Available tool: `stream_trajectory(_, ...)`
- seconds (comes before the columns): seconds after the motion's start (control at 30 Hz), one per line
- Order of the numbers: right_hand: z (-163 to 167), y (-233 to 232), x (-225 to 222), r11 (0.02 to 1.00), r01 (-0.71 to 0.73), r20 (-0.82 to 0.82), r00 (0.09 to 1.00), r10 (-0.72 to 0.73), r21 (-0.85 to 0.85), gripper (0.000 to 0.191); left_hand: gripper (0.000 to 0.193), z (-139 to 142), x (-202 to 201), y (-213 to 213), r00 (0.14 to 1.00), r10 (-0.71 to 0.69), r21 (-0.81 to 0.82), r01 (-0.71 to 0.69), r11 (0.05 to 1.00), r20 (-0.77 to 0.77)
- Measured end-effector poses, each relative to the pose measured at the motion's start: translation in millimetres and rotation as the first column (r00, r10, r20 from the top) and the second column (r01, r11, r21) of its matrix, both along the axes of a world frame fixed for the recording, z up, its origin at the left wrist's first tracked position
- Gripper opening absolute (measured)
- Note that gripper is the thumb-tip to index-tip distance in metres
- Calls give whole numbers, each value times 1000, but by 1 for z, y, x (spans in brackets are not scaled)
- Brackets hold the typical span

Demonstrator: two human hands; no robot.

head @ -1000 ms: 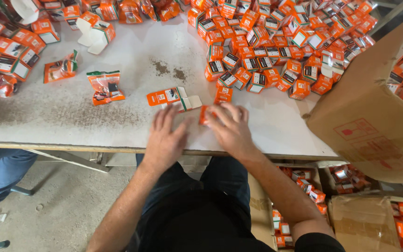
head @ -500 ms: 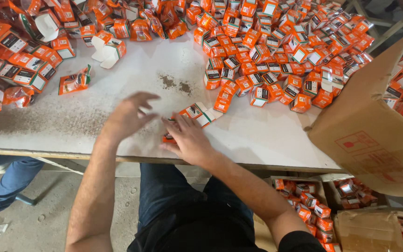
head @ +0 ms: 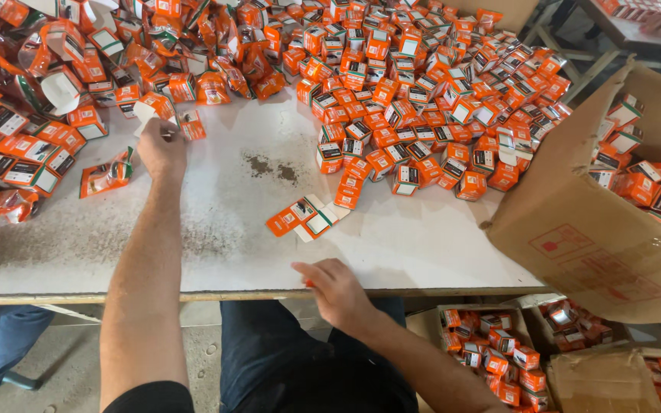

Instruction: The person sits at a table covered with small orange product boxes, picks a plastic-wrapped item and a flat carton, folds the carton closed around the item, and tosses the finished box onto a pile on the table. They repeat this packing cycle continuously, occasionally reaching into the pile to grab materials.

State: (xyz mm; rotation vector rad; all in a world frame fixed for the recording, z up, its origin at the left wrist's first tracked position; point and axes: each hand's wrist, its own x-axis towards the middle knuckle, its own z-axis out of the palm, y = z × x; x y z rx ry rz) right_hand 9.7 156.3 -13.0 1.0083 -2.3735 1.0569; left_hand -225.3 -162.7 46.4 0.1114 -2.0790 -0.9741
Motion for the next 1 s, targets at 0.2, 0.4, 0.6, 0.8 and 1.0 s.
stream_trajectory(0.2,-3,51,-5,832,315,532,846,-29,-456,28,24,22,107,69,834,-551,-594,456,663,25)
stream_trajectory(0.4,31,48,4,939,263,233,950,-210,-223,53,33,31,223,125,605,-776,-806,542,238,178)
stream_trajectory(0.6,37,31,-2,886,428,462,831,-309,-180,38,38,8,224,130,703,-711,-734,482,479,-2)
stream_trajectory(0.8,13,37,-6,921,358,107,933,-345,-153,18,34,-30,237,138,802,-597,-565,477,673,-33)
stream_trajectory(1.0,26,28,-12,922,357,138,916,-377,150,17,35,-38,243,151,809,-587,-348,561,751,35)
